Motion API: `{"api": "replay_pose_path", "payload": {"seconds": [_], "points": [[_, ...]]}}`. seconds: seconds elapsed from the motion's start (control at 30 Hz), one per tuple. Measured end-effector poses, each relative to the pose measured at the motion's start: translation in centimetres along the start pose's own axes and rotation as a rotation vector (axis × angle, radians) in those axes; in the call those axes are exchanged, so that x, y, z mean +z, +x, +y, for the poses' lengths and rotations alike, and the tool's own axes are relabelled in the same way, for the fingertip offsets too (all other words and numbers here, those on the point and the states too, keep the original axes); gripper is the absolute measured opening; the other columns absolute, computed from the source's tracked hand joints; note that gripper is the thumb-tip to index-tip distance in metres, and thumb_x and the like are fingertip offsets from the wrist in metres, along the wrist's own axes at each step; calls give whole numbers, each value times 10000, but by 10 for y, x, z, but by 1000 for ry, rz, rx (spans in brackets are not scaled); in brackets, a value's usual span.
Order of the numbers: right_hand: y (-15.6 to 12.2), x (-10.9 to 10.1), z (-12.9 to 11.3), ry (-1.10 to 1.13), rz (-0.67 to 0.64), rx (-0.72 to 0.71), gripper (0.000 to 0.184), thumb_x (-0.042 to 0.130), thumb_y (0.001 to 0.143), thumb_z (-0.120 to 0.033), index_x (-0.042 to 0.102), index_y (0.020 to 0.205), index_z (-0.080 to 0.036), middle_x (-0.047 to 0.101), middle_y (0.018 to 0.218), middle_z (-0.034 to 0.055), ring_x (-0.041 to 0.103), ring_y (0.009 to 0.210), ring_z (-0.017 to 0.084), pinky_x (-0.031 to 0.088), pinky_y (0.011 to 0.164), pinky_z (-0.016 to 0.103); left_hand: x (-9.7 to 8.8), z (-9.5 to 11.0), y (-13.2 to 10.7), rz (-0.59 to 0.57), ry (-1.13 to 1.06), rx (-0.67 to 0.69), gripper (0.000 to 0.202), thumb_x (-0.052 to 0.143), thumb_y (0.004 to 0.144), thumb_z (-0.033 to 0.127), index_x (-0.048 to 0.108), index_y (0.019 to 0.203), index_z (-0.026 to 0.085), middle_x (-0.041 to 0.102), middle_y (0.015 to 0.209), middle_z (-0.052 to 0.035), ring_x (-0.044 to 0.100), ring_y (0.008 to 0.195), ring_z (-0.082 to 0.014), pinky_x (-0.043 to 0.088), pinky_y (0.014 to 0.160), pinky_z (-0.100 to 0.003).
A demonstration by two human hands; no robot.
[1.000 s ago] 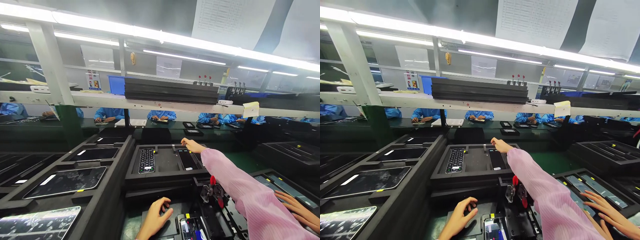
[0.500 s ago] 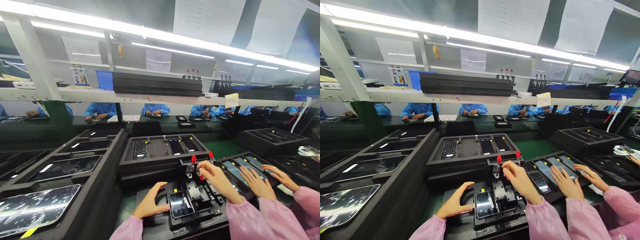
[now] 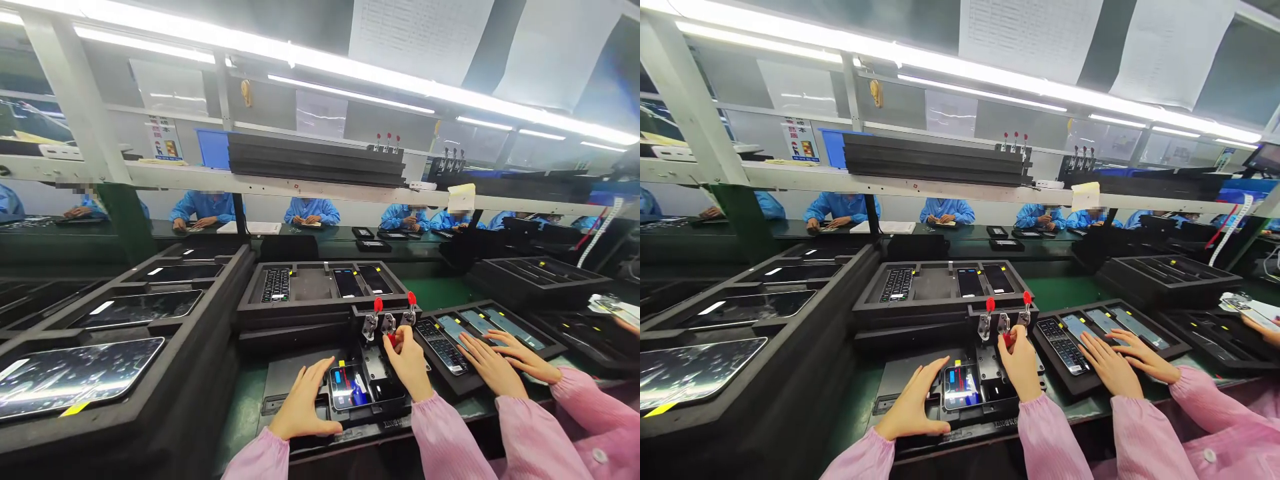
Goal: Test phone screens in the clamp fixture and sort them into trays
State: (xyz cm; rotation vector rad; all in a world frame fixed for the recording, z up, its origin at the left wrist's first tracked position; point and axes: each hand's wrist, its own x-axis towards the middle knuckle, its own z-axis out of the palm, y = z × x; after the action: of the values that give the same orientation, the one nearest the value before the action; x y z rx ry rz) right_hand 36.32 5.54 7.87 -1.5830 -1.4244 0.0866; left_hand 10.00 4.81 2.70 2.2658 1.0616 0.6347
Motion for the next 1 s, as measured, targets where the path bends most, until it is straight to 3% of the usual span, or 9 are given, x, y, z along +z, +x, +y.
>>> {"api": "replay_pose_path", "payload": {"seconds": [0.2,0.3,0.37,0.47,0.53,0.6,0.7,0.83,1.0], "points": [[-2,-11,-9,69,121,5,288,480,805,-377,374,999,-194,433,527,-93,449,453,96,399,524,215,-5,5,1,-26,19,-9,1041,757,475,534,240,1349,307,326,1406,-75,277,1287,-317,86,1063,-567],[12,-30,-18,74,359,-78,335,511,795,-366,410,1053,-178,479,610,-54,466,529,101,417,573,230,-4,12,5,-43,49,14,994,714,491,615,277,1331,312,333,1399,-84,273,1288,-325,67,1046,-602],[29,-44,-22,8,491,-138,373,534,775,-380,451,1073,-171,556,826,35,521,703,139,440,661,278,0,17,11,-56,71,21,983,687,499,651,278,1328,318,327,1401,-87,273,1288,-327,66,1033,-623],[53,-60,-23,-32,338,-191,435,503,790,-411,466,1151,-172,519,1108,112,528,896,191,447,753,346,11,26,22,-77,88,23,988,670,505,669,261,1334,321,304,1413,-93,264,1291,-328,73,1018,-646],[62,-66,-21,9,129,-203,356,459,820,-421,541,1069,-181,556,1061,92,551,879,184,460,744,335,19,30,27,-73,92,21,969,676,533,638,244,1340,320,280,1424,-94,257,1295,-324,80,1015,-648],[63,-67,-18,35,33,-195,302,435,838,-423,601,918,-184,598,940,65,571,839,173,466,739,320,25,32,30,-53,97,20,944,683,565,589,227,1346,319,263,1432,-92,252,1299,-317,81,1018,-642],[59,-65,-13,41,66,-171,346,442,837,-431,558,1046,-181,580,1050,85,558,943,190,459,790,337,28,31,30,-34,104,30,927,688,580,550,220,1347,318,259,1434,-85,247,1302,-310,79,1026,-630],[53,-65,-7,240,14,-116,519,402,862,-410,307,1321,-187,533,1174,94,542,1019,167,448,845,336,27,29,28,-35,110,38,895,684,582,553,253,1329,315,267,1431,-81,252,1301,-306,81,1032,-621],[13,-63,18,230,241,-145,323,317,896,-344,583,1033,-223,609,1043,60,542,989,176,363,942,407,26,30,28,-46,133,45,821,664,602,557,307,1299,314,254,1438,-80,247,1301,-318,86,1029,-627]]}}
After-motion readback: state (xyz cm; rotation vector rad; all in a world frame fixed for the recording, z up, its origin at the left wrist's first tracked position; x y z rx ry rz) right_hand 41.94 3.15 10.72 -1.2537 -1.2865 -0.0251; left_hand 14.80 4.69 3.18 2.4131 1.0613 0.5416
